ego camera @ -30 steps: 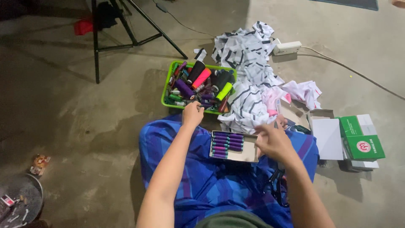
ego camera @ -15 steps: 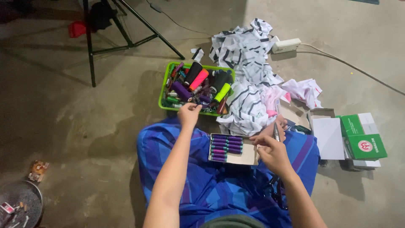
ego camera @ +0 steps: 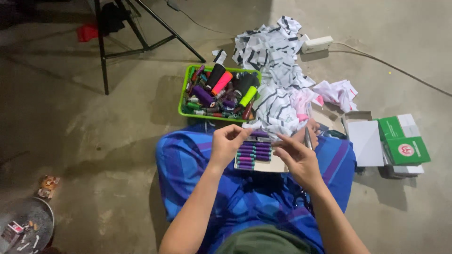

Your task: The person organizes spools into a small box and handles a green basket while using scissors to reposition items.

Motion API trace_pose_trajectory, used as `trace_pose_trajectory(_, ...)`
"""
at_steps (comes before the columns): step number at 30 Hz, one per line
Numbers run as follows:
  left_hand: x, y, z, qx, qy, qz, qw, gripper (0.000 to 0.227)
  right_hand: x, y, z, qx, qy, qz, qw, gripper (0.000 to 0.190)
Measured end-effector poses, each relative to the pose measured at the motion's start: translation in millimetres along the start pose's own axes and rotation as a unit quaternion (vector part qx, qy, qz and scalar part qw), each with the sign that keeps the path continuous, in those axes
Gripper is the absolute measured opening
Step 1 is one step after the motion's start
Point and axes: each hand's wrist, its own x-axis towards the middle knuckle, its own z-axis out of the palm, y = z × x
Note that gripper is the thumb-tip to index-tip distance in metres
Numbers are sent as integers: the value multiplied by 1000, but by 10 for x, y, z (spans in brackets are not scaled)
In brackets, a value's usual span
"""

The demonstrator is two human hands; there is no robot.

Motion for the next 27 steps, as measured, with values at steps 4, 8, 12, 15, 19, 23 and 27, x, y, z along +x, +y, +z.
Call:
trace_pose_trajectory(4,-191,50,69,8,-49,27,998,20,-74,-164,63,-25,22,-44,999,32)
trace_pose_trajectory(8,-318,-81,142,-3,-70,27,997,20,-158,-183,33,-37,44,-46,997,22)
trace_pose_trajectory(12,-273,-357,97,50,-83,45,994,19,-145,13,-113,-107,40,-41,993,20)
trace_pose_trajectory(15,-78,-710,-35,87,-61,62,992,15,-78,379,-252,-293,7,-50,955,18)
trace_pose_trajectory(19,-55,-1482,-305,219,88,173,956,12,-170,809,-292,-446,-93,-79,887,17)
trace_pose_trajectory(23,-9,-1599,-209,234,121,204,943,15,-198,1084,-179,-491,-110,-48,863,14)
trace_pose_trajectory(27,36,-1676,-204,267,124,239,925,13,-139,1188,-59,-535,-111,-21,837,12)
